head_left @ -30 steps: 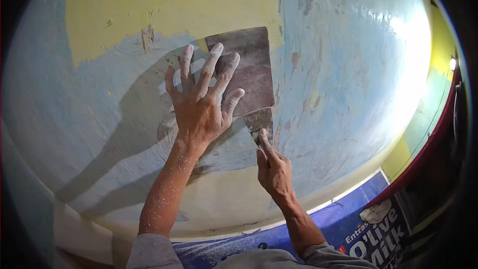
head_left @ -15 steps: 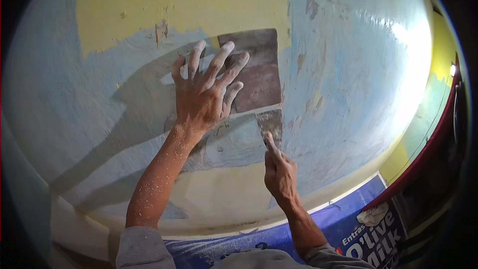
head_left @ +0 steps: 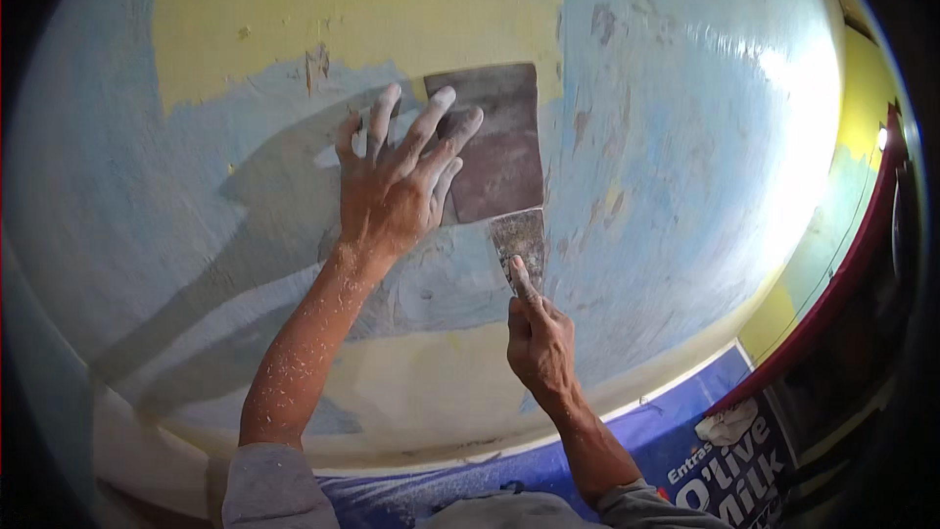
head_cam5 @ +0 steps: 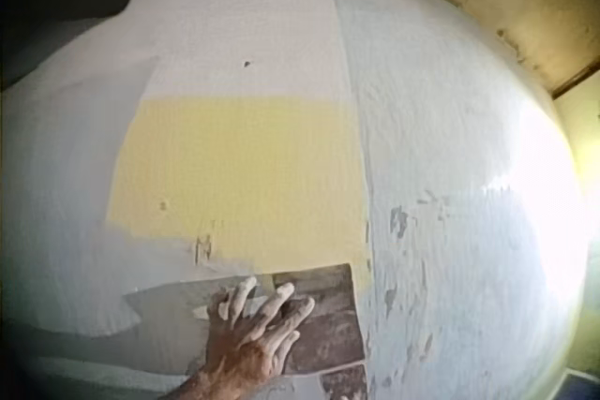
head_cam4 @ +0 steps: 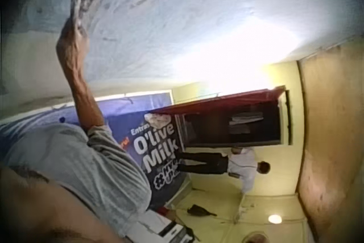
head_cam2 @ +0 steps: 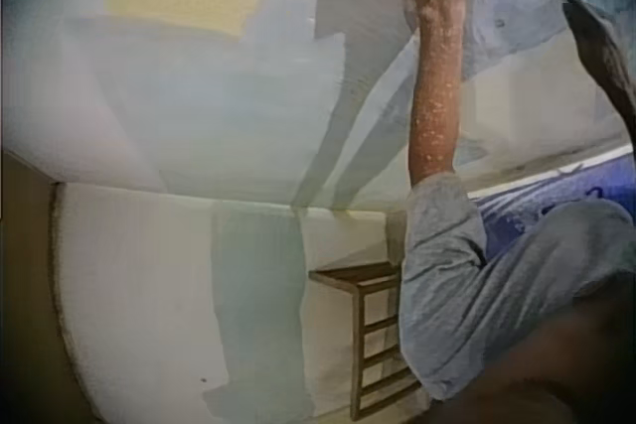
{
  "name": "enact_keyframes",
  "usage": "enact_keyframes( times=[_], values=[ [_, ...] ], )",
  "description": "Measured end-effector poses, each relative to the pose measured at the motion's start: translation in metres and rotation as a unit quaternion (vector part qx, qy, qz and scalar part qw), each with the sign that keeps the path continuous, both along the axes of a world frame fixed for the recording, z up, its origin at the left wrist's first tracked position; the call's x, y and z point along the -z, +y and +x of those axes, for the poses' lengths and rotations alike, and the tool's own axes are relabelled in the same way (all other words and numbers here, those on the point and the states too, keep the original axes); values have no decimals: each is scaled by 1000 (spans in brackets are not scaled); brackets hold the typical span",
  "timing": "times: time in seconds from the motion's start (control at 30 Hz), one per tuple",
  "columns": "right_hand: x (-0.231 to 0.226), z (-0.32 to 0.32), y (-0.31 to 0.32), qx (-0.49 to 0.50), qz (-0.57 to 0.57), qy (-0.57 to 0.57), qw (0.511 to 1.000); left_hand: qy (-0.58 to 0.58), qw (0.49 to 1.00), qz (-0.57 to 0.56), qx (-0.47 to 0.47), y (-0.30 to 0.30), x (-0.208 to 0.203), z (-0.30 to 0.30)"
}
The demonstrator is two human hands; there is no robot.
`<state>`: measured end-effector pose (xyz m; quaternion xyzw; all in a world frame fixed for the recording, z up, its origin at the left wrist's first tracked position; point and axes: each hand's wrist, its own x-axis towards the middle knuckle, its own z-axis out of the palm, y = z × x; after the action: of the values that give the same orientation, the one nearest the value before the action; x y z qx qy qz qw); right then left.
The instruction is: The person scrapes old paint or wallpaper from a wall using a putty knife and sandpaper.
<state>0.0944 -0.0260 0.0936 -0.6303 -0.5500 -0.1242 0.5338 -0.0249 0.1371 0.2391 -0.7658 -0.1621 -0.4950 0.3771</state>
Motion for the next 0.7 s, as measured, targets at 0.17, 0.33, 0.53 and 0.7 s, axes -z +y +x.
enact_keyframes(
  times=[0.17,0.33,0.53,0.7],
  values=[
    [-37,13,35,58,1,-77,995,12,1000,-19,1,-8,-2,-6],
    [-10,17,38,37,14,-49,998,35,999,-34,-11,-14,-6,-4],
    [13,31,53,9,67,-69,995,42,998,-30,-37,-8,1,0],
    [-10,18,35,5,16,-60,998,45,997,-30,-48,-18,-2,-6]
  ],
)
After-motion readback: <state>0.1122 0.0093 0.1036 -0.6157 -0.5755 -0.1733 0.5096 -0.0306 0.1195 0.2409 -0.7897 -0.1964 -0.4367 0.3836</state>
